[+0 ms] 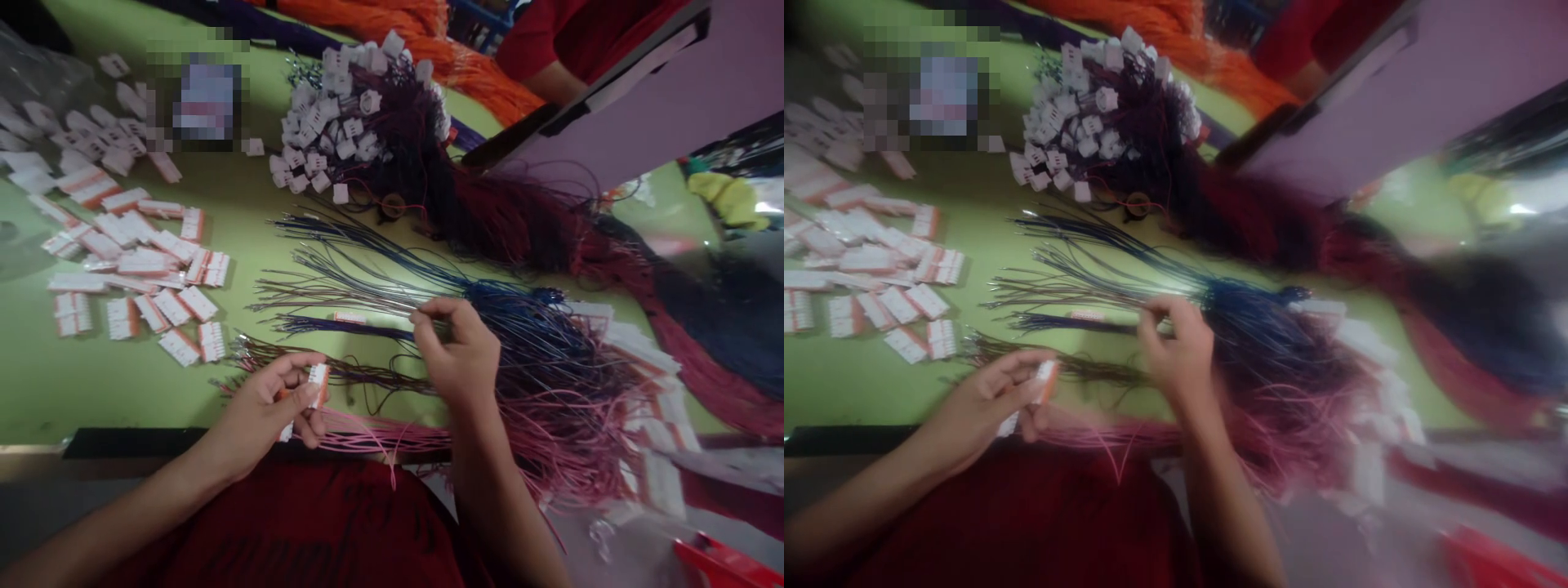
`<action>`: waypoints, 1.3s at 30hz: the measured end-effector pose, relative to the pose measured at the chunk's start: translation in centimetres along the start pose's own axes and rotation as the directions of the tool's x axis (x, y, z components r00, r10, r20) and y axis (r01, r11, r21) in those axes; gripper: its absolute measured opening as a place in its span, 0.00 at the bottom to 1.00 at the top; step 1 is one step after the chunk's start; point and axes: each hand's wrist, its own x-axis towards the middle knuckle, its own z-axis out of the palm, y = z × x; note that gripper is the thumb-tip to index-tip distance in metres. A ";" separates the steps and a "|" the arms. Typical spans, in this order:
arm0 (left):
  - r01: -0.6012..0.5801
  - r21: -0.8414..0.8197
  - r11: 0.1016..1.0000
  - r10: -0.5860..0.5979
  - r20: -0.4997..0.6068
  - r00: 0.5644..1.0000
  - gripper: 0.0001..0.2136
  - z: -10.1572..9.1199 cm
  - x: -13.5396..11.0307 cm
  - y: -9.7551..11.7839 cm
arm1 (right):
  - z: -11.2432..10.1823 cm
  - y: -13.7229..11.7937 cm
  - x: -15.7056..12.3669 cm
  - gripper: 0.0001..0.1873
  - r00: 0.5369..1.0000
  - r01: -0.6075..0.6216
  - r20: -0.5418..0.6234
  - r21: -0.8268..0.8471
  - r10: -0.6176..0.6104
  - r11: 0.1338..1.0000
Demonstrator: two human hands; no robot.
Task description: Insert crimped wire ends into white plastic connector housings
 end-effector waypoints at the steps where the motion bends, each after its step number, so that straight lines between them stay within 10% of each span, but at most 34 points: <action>1: -0.002 -0.004 1.000 0.002 -0.008 1.000 0.22 0.2 0.1 0.1 | -0.5 -1.1 -0.2 0.05 0.999 0.013 0.034 0.073 -0.015 0.997; 6: -0.054 -0.056 0.997 0.051 -0.044 0.998 0.21 0.9 0.6 0.5 | -0.2 -5.6 -2.2 0.08 0.798 0.004 0.516 0.511 -0.311 0.860; 11: -0.036 -0.073 0.997 0.031 -0.066 0.997 0.19 0.5 0.9 0.5 | 1.1 -3.6 -3.4 0.06 0.904 -0.180 0.424 0.261 0.055 0.948; 22: -0.007 -0.157 0.988 0.002 -0.030 1.000 0.17 0.4 0.7 1.0 | 0.9 -2.9 -3.5 0.06 0.910 0.001 0.410 0.150 -0.063 0.989; 39: -0.024 -0.124 0.992 0.024 -0.002 1.000 0.16 0.4 0.7 0.2 | 1.3 -3.7 -2.6 0.12 0.867 -0.232 0.498 0.399 0.003 0.887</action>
